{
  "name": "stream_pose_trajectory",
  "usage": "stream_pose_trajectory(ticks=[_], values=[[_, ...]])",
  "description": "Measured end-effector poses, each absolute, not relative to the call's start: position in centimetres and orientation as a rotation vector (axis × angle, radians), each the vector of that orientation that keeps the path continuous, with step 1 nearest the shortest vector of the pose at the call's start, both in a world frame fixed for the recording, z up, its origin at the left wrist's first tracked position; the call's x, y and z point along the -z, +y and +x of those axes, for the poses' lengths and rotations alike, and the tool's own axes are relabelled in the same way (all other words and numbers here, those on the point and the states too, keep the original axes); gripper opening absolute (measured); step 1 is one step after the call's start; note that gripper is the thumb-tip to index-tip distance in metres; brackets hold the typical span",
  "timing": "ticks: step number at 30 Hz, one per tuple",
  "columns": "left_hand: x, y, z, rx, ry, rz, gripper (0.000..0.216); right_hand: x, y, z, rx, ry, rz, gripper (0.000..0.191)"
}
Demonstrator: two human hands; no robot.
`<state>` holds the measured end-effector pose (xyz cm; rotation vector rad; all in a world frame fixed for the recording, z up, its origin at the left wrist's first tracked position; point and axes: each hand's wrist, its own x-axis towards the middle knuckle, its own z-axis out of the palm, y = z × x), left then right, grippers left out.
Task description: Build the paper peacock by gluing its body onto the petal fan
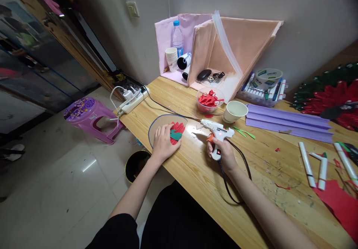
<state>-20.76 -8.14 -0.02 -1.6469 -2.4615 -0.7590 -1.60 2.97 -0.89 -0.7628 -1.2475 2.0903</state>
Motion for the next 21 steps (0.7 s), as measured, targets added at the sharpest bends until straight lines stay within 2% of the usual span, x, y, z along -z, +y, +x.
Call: stream_pose_trajectory(ticks=[10,21], values=[[-0.6,-8.8,-20.4,0.631,-2.135,-1.803,0.013,0.7,2.8,-1.9,-2.076,-1.329,-0.783,0.023],[-0.3,-9.3,-20.1,0.694,-2.070,-1.692,0.006,1.0,2.5,-1.9,-2.045,-1.393,-0.777,0.025]])
